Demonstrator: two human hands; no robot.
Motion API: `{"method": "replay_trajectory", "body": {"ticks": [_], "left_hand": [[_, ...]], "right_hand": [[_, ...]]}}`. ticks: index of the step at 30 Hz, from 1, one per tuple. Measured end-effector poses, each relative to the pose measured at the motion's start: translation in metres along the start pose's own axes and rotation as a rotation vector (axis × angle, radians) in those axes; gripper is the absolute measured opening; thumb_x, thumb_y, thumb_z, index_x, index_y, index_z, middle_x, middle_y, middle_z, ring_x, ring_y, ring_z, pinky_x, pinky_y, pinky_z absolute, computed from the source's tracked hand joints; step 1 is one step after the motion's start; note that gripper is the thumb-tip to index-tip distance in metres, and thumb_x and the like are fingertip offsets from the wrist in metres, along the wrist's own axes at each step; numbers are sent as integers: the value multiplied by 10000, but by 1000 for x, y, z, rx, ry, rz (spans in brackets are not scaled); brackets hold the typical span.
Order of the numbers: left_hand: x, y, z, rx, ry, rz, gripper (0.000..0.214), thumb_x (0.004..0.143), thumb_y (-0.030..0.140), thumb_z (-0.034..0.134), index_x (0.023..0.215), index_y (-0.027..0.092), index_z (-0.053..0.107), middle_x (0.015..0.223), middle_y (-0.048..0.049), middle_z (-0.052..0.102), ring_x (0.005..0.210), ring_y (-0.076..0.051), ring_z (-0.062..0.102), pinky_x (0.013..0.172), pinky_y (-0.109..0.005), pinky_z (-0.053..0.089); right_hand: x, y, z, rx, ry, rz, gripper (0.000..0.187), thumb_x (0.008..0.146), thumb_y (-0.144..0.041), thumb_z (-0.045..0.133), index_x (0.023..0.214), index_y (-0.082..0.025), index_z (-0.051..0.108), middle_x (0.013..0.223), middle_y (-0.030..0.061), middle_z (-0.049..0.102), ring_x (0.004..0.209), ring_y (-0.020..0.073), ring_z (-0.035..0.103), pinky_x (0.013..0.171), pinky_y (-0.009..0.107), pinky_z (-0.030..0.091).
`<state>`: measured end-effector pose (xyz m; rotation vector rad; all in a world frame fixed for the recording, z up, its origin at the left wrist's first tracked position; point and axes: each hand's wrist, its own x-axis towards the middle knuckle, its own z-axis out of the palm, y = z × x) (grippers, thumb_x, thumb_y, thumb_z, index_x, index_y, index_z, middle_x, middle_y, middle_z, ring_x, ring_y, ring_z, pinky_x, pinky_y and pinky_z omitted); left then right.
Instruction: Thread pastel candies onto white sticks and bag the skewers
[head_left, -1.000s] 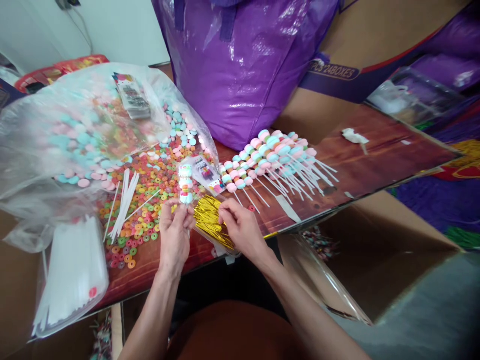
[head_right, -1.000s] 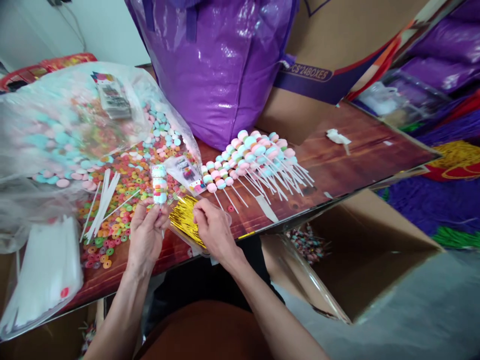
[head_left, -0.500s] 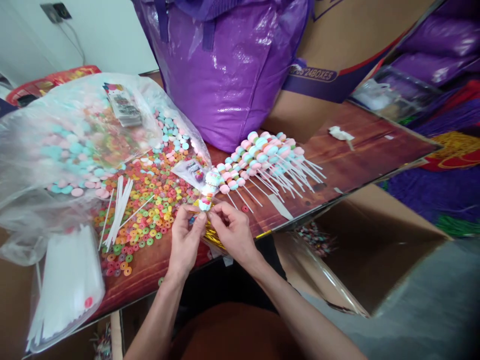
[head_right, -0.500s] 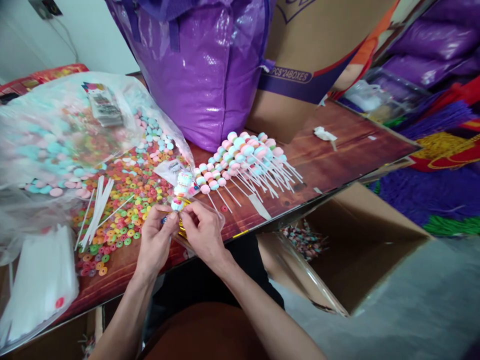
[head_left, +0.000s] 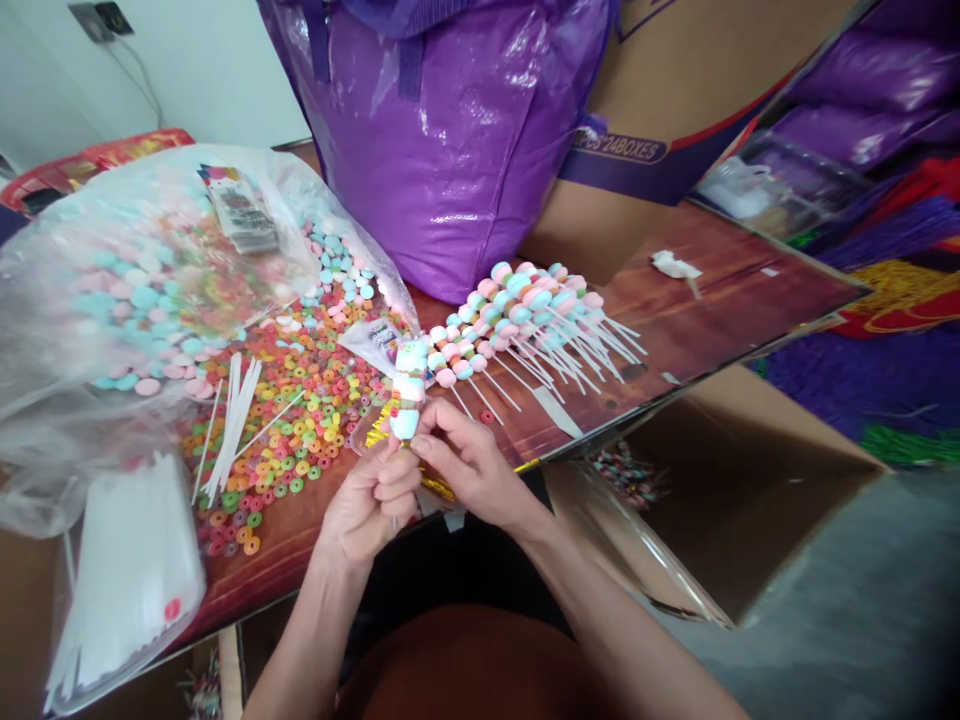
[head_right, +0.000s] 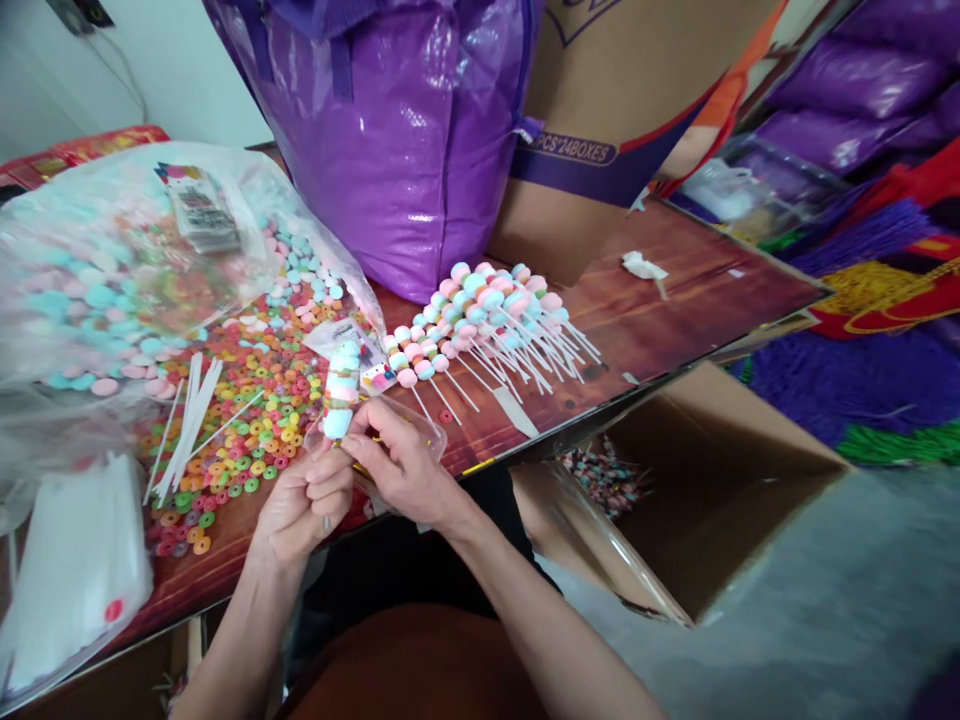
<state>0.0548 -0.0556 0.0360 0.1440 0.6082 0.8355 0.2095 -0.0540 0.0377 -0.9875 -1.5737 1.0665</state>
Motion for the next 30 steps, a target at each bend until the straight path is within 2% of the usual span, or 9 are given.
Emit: {"method": "replay_trajectory", "body": {"ticks": [4, 10, 14, 17, 19, 22, 25, 27, 30], "left_hand": [[6, -7, 6, 261, 51, 73, 383, 724, 330, 836, 727, 158, 494, 513, 102, 356, 422, -5, 174, 359, -96, 172], [14, -28, 8, 606, 277, 603, 269, 823, 416, 733, 799, 172, 625, 600, 46, 524, 516, -51, 429, 475, -141, 351], [14, -29, 4, 608, 275, 601, 273, 740, 356, 815, 891, 164, 693, 706, 9, 635, 602, -79, 547, 553, -170, 429], [16, -25, 6, 466, 267, 478, 330, 673, 353, 861, 838, 150, 660, 594, 30, 591, 497, -51, 480, 462, -141, 339], [17, -23, 8, 361, 258, 394, 351, 651, 349, 875, 762, 138, 617, 549, 53, 536, 440, -17, 391, 433, -125, 291], [17, -20, 13, 253, 230, 312, 379, 635, 311, 889, 700, 133, 561, 564, 66, 496, 440, 3, 335, 427, -117, 279], [16, -16, 16, 135, 216, 222, 386, 620, 255, 900, 733, 143, 548, 608, 72, 482, 472, -3, 367, 421, -110, 270], [15, -14, 18, 63, 221, 155, 381, 608, 204, 902, 777, 143, 566, 637, 77, 481, 480, 0, 378, 414, -106, 270], [13, -15, 19, 2, 205, 68, 363, 604, 140, 890, 790, 135, 578, 645, 75, 485, 485, 1, 388, 414, -102, 300]], "right_hand": [[-3, 8, 0, -280, 35, -54, 196, 970, -233, 416, 775, -226, 406, 726, -25, 468, 659, 126, 445, 630, 252, 378], [-10, 10, 13, -514, 169, -4, 213, 954, -235, 379, 741, -235, 372, 680, -12, 471, 616, 140, 414, 613, 279, 358], [-10, 3, 14, 35, 198, 311, 209, 905, -323, 497, 742, -232, 404, 632, -55, 445, 511, 97, 363, 481, 225, 333], [-8, 2, 15, 573, 103, 560, 263, 863, -405, 588, 756, -234, 418, 586, -100, 413, 406, 52, 198, 353, 183, 202], [-9, 3, 16, 677, 70, 597, 276, 871, -423, 597, 765, -235, 426, 553, -111, 416, 386, 44, 171, 334, 173, 177], [-14, 6, 15, 321, 189, 390, 218, 945, -363, 521, 780, -223, 493, 555, -69, 492, 425, 75, 374, 412, 191, 351], [-20, 10, 10, -207, 319, 10, 180, 972, -245, 471, 914, -205, 636, 822, 49, 672, 766, 153, 635, 707, 287, 530], [-23, 13, 5, -428, 315, -184, 243, 975, -193, 452, 1000, -215, 693, 995, 95, 699, 949, 188, 657, 821, 330, 535], [-24, 19, -1, -628, 264, -323, 255, 975, -198, 483, 1009, -252, 730, 1008, 90, 719, 949, 197, 666, 810, 341, 536]]}}
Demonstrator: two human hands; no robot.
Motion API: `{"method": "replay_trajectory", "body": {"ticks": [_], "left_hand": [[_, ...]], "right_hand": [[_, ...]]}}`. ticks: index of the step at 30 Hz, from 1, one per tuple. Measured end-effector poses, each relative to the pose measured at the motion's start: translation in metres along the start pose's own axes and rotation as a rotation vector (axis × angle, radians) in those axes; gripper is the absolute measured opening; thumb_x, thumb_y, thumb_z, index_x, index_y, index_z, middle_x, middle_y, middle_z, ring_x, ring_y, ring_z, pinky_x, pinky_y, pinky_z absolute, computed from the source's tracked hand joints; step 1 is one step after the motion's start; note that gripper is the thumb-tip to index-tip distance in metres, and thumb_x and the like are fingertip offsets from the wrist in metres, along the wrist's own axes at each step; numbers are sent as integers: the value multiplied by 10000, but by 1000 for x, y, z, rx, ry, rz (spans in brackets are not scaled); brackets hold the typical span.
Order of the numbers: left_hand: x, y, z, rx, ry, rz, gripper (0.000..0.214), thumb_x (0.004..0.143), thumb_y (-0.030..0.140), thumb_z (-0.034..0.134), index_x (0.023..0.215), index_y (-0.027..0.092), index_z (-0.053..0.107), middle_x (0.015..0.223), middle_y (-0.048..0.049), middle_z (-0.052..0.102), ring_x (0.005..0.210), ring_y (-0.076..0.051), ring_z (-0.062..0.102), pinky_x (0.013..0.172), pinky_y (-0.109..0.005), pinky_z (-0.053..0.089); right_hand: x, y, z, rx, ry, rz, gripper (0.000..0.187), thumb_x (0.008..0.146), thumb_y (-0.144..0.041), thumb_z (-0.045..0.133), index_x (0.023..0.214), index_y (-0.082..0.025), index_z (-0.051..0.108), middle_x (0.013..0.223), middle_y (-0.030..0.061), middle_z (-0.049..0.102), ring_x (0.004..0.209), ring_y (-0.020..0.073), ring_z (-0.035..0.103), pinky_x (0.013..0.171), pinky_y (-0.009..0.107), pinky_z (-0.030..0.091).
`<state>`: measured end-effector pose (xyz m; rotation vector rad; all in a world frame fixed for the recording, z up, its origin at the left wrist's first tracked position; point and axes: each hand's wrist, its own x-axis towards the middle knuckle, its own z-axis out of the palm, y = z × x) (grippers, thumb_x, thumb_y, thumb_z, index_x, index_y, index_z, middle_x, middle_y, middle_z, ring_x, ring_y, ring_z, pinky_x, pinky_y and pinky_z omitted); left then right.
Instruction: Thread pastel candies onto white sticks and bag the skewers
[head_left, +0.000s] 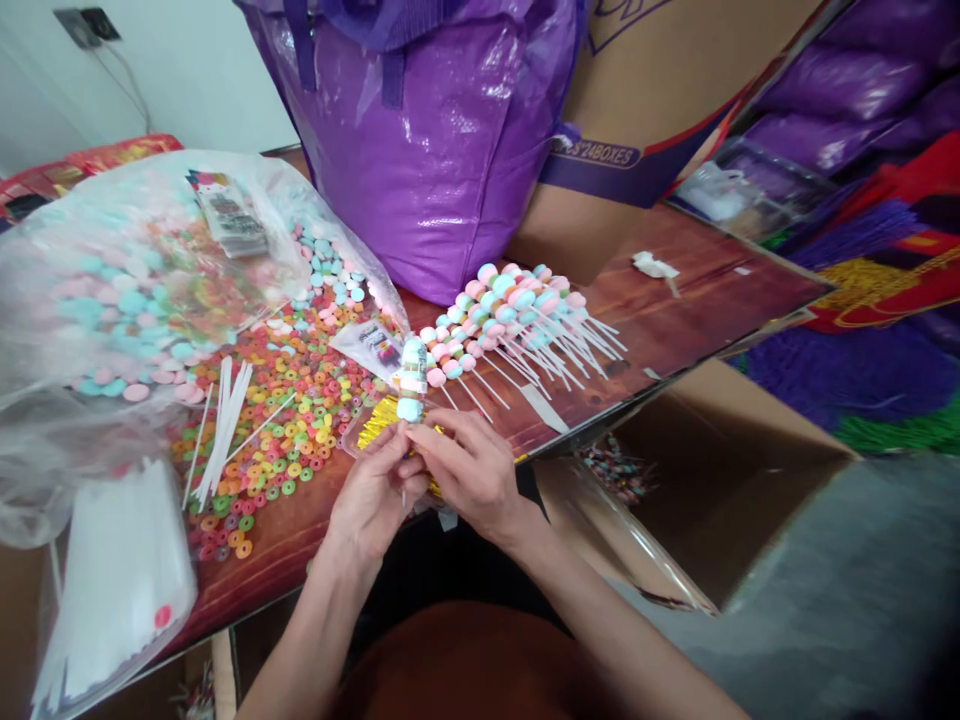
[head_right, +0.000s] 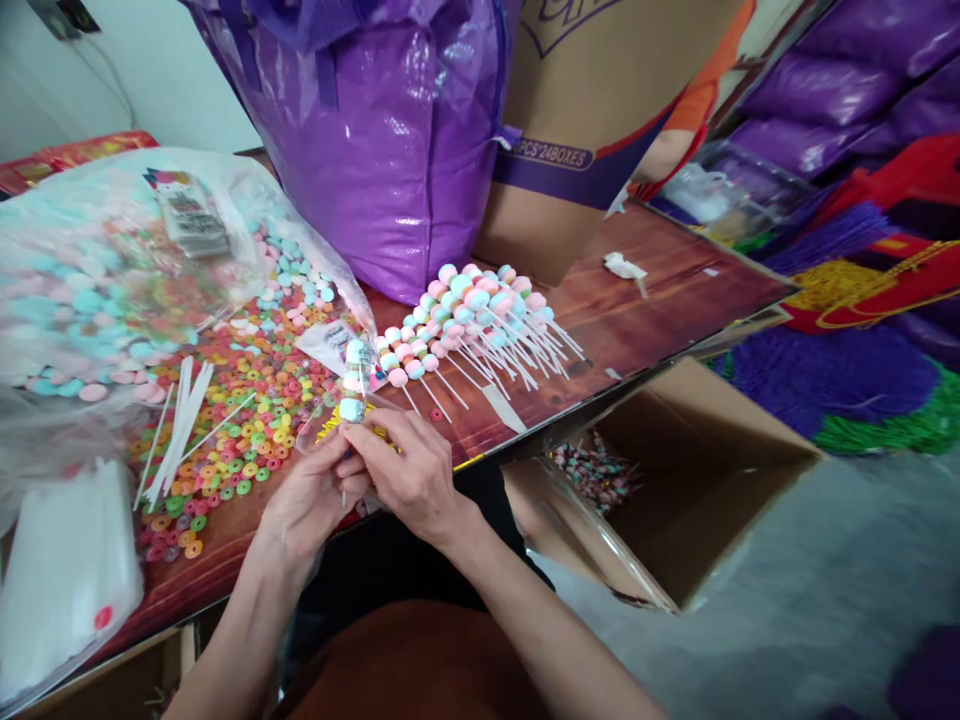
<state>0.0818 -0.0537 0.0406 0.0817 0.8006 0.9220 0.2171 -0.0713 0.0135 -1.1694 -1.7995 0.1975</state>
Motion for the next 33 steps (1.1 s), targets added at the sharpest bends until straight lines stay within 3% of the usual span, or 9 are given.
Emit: {"method": "replay_trajectory", "body": {"ticks": [6, 10, 16, 19, 21, 25, 28, 31, 33], "left_hand": [[-1, -12, 2, 2, -16, 19, 331, 647, 209, 884, 830, 151, 615, 694, 54, 550, 531, -20, 457, 456, -116, 383], [8, -17, 6, 97, -74, 103, 349, 629, 306, 898, 854, 154, 679, 817, -1, 639, 676, -90, 573, 594, -199, 504], [-1, 6, 17, 293, -210, 332, 420, 720, 598, 759, 749, 184, 698, 932, -63, 652, 799, -175, 602, 665, -283, 523], [-14, 15, 17, 521, -148, 513, 544, 793, 690, 613, 626, 177, 682, 974, -92, 654, 830, -197, 588, 653, -287, 496], [-19, 15, 12, 693, -97, 551, 593, 851, 675, 542, 557, 172, 657, 855, -89, 644, 801, -187, 568, 676, -280, 474], [-14, 3, -2, 867, -81, 429, 552, 891, 615, 539, 614, 165, 698, 738, -65, 650, 779, -181, 570, 753, -285, 455], [-7, -9, -7, 791, 8, 369, 419, 822, 572, 668, 753, 167, 747, 823, -54, 692, 813, -176, 591, 775, -282, 463], [-3, -17, 1, 596, -55, 286, 314, 743, 487, 781, 726, 176, 738, 764, -24, 675, 736, -138, 579, 744, -259, 477], [-3, -20, 12, 485, -175, 206, 267, 729, 425, 806, 700, 169, 734, 745, -26, 676, 709, -128, 584, 738, -259, 494]], "right_hand": [[1, -1, 1, -57, 93, -59, 215, 983, -222, 479, 905, -219, 680, 899, 84, 719, 856, 199, 658, 767, 343, 515], [2, -14, 5, 74, 180, 228, 205, 978, -187, 457, 819, -209, 584, 781, 46, 635, 761, 176, 595, 714, 316, 476], [15, -31, -12, 501, 116, 551, 142, 930, -208, 541, 791, -206, 565, 747, -15, 600, 692, 124, 558, 636, 246, 446], [23, -34, -21, 523, 108, 540, 146, 920, -188, 550, 777, -198, 574, 736, -21, 598, 666, 115, 551, 617, 241, 437], [23, -34, -22, 379, 144, 427, 159, 922, -166, 548, 768, -198, 577, 741, -12, 608, 691, 126, 561, 652, 263, 435], [15, -32, -21, 83, 219, 162, 165, 927, -99, 540, 799, -185, 599, 748, 25, 650, 723, 158, 593, 714, 327, 414], [7, -31, -24, 33, 249, 109, 148, 907, -64, 565, 833, -177, 626, 773, 43, 682, 728, 168, 611, 710, 341, 414], [1, -33, -29, 145, 286, 201, 141, 906, -86, 589, 851, -191, 665, 803, 35, 701, 762, 170, 632, 735, 340, 441], [-5, -34, -32, 341, 313, 383, 141, 921, -137, 594, 832, -198, 684, 807, 23, 703, 771, 163, 636, 733, 321, 465]]}}
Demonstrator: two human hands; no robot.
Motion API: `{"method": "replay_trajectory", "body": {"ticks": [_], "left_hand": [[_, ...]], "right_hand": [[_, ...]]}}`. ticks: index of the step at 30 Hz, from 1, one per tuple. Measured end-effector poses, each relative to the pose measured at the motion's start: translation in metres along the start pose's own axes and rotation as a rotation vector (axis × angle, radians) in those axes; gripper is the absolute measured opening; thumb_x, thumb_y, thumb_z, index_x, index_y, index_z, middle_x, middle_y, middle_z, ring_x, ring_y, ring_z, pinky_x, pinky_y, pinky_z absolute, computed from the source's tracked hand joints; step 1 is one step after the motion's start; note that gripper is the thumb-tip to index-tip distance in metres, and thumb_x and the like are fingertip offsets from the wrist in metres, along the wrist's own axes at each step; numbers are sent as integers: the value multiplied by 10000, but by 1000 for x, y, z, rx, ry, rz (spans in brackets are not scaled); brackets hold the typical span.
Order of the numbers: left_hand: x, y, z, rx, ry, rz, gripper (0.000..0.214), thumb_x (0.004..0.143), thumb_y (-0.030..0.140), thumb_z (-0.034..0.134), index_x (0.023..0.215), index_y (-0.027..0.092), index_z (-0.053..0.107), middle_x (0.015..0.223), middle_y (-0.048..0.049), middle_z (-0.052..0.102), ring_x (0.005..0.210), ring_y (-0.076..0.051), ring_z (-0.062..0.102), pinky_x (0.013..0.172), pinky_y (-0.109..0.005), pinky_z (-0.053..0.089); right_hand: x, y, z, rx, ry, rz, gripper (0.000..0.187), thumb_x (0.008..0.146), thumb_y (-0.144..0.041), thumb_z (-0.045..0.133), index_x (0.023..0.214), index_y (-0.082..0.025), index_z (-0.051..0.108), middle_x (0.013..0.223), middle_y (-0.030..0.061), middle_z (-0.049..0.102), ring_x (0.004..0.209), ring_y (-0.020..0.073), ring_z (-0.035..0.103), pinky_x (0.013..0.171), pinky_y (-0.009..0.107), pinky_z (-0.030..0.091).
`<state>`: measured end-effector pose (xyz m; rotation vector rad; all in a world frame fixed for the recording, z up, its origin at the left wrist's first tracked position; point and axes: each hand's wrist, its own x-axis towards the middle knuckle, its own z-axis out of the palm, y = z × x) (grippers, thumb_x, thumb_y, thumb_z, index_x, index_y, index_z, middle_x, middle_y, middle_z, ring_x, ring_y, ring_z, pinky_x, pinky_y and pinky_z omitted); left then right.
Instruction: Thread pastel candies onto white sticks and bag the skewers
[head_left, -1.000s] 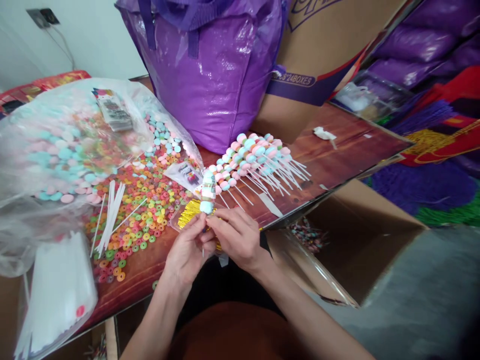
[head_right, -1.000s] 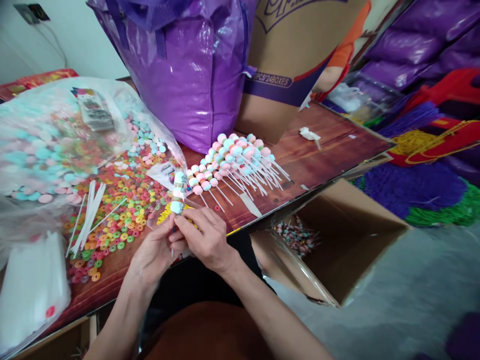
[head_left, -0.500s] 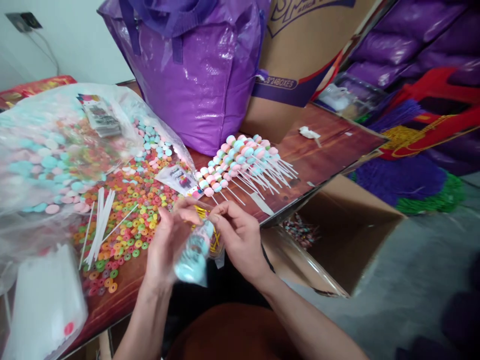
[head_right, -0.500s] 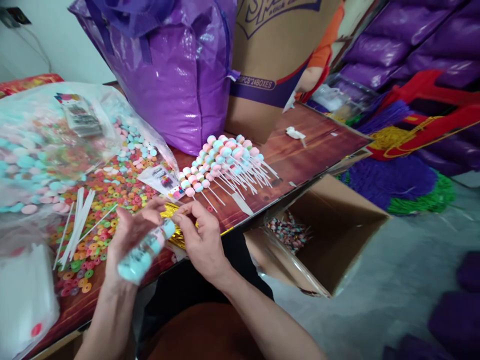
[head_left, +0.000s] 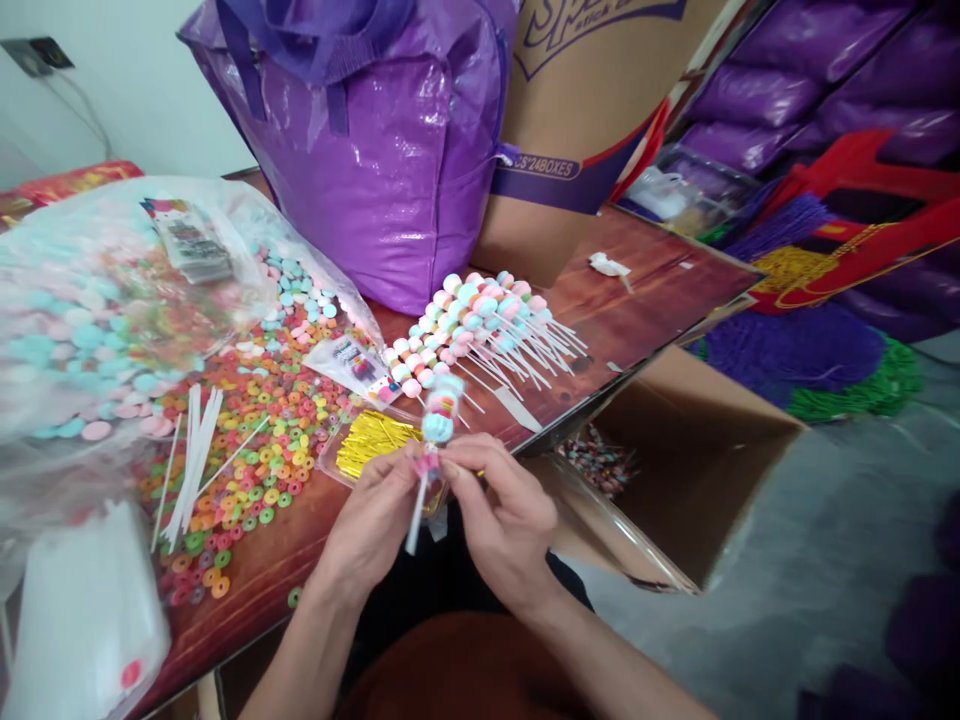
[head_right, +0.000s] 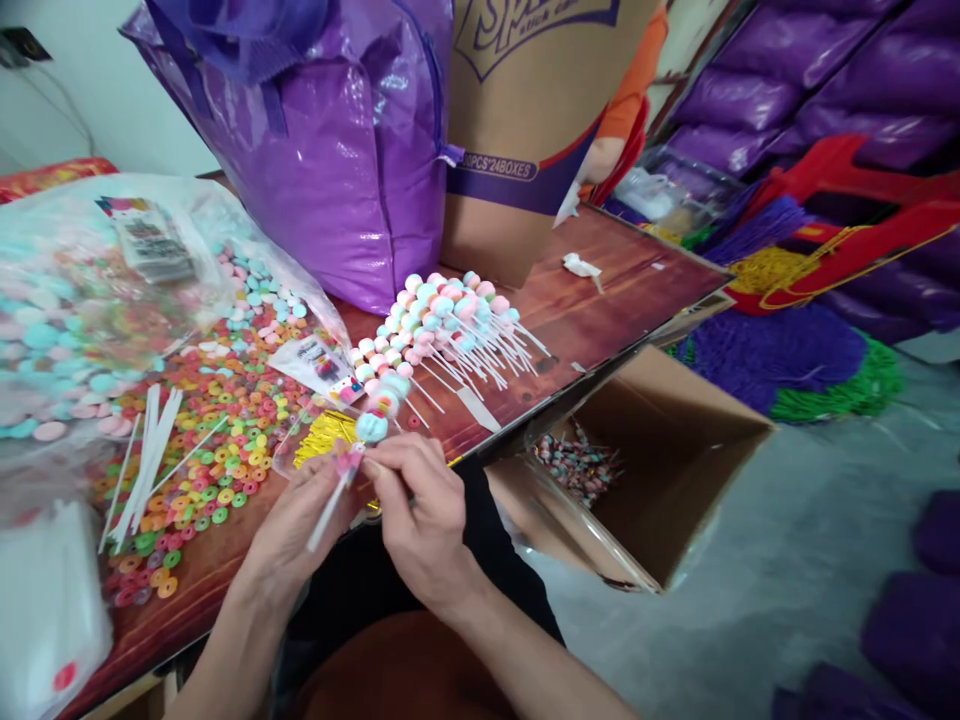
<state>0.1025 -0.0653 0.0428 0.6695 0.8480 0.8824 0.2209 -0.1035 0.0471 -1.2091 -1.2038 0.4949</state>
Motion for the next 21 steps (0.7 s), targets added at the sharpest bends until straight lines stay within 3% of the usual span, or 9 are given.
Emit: {"method": "replay_trajectory", "body": {"ticks": [2, 4, 6, 8, 10, 12, 15, 18, 21], "left_hand": [[2, 1, 11, -71, -47, -11, 192, 723, 350, 816, 756, 172, 752, 819, -44, 708, 726, -133, 608, 730, -265, 513], [4, -2, 20, -68, -18, 30, 179, 728, 308, 806, 856, 189, 767, 867, -48, 728, 667, -120, 595, 644, -251, 512], [7, -9, 26, 33, 12, 91, 206, 761, 322, 774, 928, 202, 771, 819, -37, 731, 567, -100, 547, 546, -230, 477], [14, -14, 28, 226, -27, 145, 223, 785, 333, 746, 961, 199, 776, 772, -34, 734, 558, -114, 561, 547, -238, 475], [26, -11, 25, 450, -94, 202, 198, 784, 316, 737, 931, 193, 785, 803, -44, 752, 667, -160, 636, 648, -266, 507], [46, 0, 17, 661, -67, 306, 152, 794, 299, 709, 874, 192, 782, 857, -47, 762, 773, -189, 665, 741, -284, 507], [88, 28, -2, 967, 189, 490, 197, 865, 329, 601, 893, 179, 725, 856, -50, 735, 776, -182, 644, 743, -284, 481], [131, 47, -18, 1296, 373, 430, 291, 840, 431, 626, 930, 157, 663, 772, -65, 692, 726, -207, 624, 708, -309, 459], [160, 50, -25, 1551, 425, 300, 236, 807, 393, 641, 856, 163, 657, 812, -110, 692, 823, -267, 635, 736, -346, 444]], "right_hand": [[-5, 3, -4, 204, 0, 262, 172, 945, -220, 588, 822, -197, 705, 763, 10, 687, 708, 144, 611, 674, 287, 473], [-9, 8, -9, 362, -38, 449, 212, 960, -303, 578, 869, -193, 734, 721, 5, 668, 639, 124, 565, 620, 265, 463], [-13, 14, -14, 426, -76, 535, 200, 937, -343, 620, 955, -192, 750, 722, 7, 671, 601, 111, 539, 593, 256, 457], [-19, 21, -21, 438, -56, 586, 177, 877, -344, 704, 955, -191, 748, 726, 9, 684, 577, 100, 536, 571, 243, 450], [-26, 30, -33, 470, 58, 651, 171, 809, -338, 776, 884, -190, 736, 689, -1, 672, 555, 82, 523, 543, 217, 429], [-36, 44, -51, 531, 246, 716, 210, 744, -341, 829, 839, -187, 723, 659, -17, 643, 559, 67, 510, 546, 194, 424], [-53, 74, -89, 623, 528, 807, 297, 624, -321, 898, 806, -197, 698, 651, -52, 616, 525, 46, 472, 573, 202, 461], [-63, 109, -128, 695, 743, 910, 341, 555, -289, 901, 789, -221, 663, 669, -72, 630, 477, 51, 439, 517, 225, 453], [-62, 131, -145, 650, 788, 991, 301, 644, -387, 820, 824, -193, 677, 678, -35, 647, 476, 72, 451, 482, 243, 431]]}}
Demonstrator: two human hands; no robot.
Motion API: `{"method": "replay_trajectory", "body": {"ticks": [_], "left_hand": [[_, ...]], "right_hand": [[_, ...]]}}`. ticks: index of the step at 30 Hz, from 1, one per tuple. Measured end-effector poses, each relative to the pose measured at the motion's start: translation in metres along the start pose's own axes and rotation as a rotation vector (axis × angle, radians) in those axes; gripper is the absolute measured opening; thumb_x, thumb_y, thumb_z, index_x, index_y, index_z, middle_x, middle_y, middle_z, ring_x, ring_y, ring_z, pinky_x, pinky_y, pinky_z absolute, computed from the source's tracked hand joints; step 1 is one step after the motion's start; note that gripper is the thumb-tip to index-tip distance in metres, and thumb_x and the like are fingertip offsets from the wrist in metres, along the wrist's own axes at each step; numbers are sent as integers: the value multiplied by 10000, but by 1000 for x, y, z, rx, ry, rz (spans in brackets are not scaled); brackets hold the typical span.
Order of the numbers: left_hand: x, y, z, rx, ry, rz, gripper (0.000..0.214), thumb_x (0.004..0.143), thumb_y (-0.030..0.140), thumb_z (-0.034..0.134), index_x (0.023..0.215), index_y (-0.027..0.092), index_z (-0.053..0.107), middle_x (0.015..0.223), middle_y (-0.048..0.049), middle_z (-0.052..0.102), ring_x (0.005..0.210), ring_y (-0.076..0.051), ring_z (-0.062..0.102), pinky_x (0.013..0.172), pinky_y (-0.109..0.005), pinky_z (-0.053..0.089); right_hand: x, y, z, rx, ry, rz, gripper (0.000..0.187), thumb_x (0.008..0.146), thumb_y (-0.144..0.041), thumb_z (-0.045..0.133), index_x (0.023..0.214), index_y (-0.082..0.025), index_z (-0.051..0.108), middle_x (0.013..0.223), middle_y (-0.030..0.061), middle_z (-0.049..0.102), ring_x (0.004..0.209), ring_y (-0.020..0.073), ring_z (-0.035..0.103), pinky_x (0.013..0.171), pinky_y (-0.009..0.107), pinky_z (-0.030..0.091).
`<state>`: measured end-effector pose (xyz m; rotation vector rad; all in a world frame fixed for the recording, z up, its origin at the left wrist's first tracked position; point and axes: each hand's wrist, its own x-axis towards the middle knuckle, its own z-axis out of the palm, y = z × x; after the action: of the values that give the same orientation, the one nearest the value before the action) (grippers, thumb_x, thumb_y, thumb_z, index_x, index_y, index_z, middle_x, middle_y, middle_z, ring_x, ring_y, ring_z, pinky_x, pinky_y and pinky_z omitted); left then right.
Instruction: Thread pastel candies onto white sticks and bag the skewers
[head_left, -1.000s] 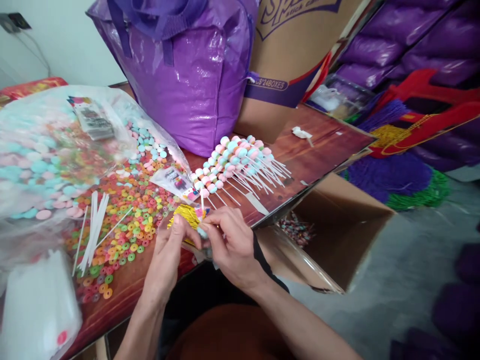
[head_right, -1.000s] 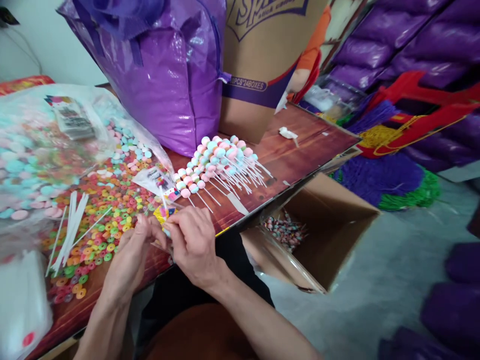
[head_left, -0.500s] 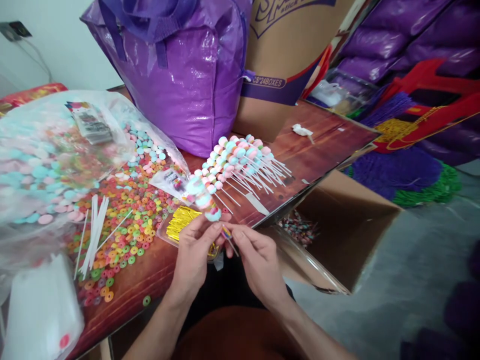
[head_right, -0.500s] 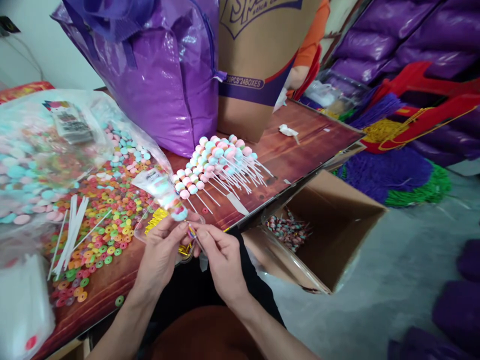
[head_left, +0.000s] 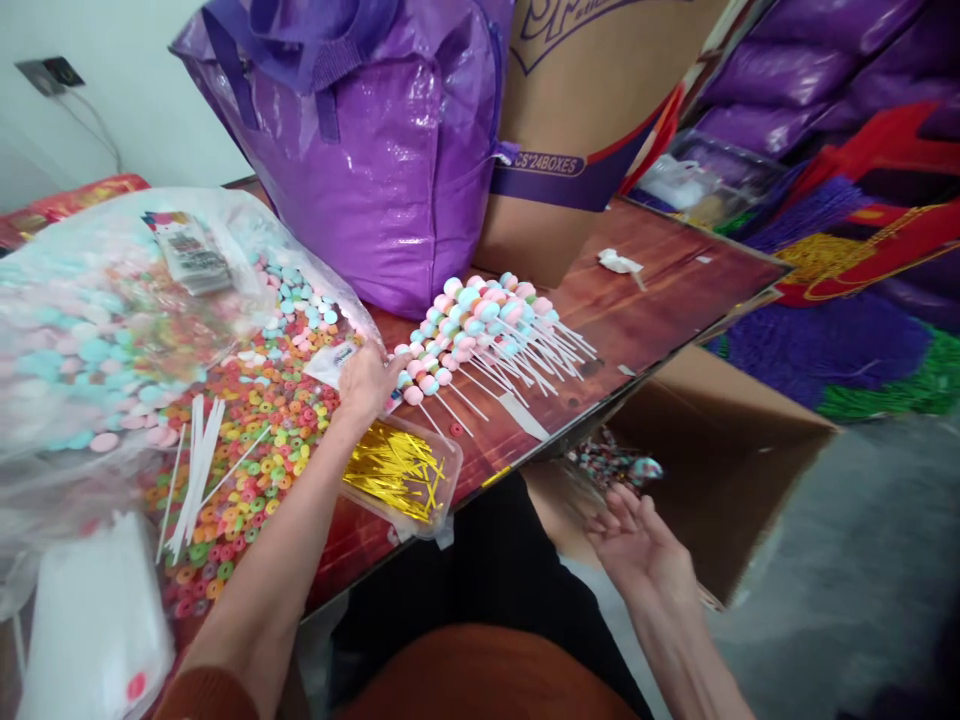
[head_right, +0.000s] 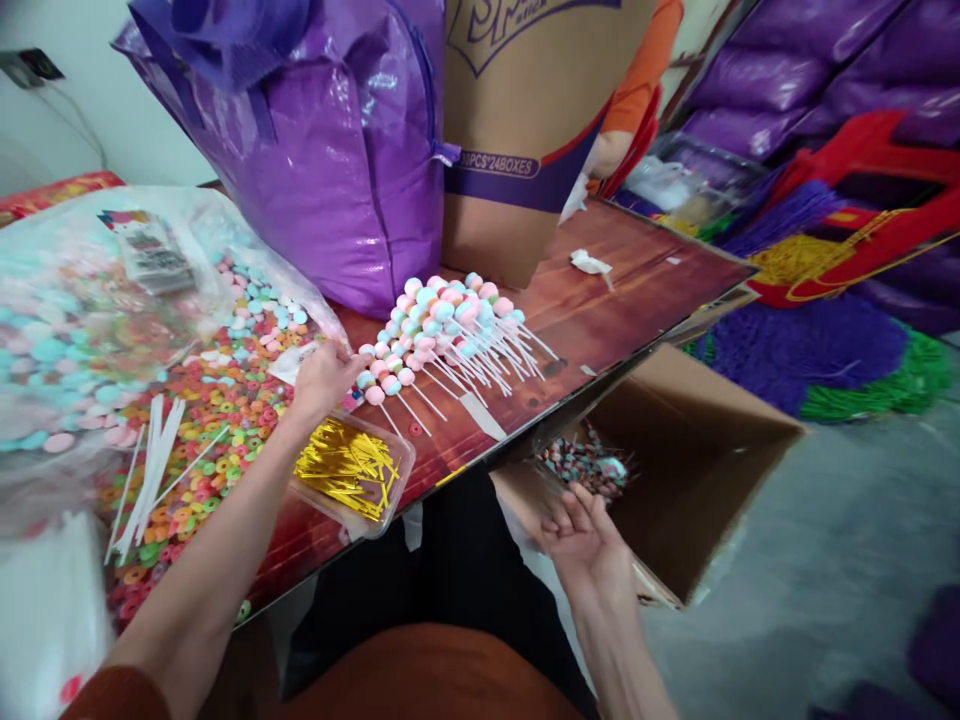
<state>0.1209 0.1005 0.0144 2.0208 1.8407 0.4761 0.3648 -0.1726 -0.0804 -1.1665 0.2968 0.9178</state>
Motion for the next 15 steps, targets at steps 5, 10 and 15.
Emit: {"method": "replay_trajectory", "body": {"ticks": [5, 10, 15], "left_hand": [[-2, -3, -5, -331, 1, -24, 134, 804, 222, 572, 683, 175, 605, 641, -22, 589, 665, -174, 559, 641, -280, 410], [-40, -9, -40, -1200, -241, -191, 201, 690, 284, 762, 725, 162, 607, 646, 43, 549, 542, -77, 487, 517, -196, 425], [-85, -14, -60, -1485, -365, -360, 253, 614, 207, 858, 744, 135, 654, 716, 18, 615, 620, -93, 602, 531, -194, 536]], "right_hand": [[-23, 15, 34, -140, -184, -263, 321, 726, -440, 780, 888, -176, 699, 701, -11, 633, 523, 79, 458, 495, 228, 387], [-73, 35, 89, -665, -531, -650, 158, 917, -333, 635, 996, -206, 686, 774, 15, 661, 662, 138, 585, 609, 265, 467], [-92, 49, 146, -1056, -822, -1309, 530, 902, -325, 641, 1401, -189, 521, 1356, 154, 565, 1221, 295, 545, 996, 435, 443]]}}
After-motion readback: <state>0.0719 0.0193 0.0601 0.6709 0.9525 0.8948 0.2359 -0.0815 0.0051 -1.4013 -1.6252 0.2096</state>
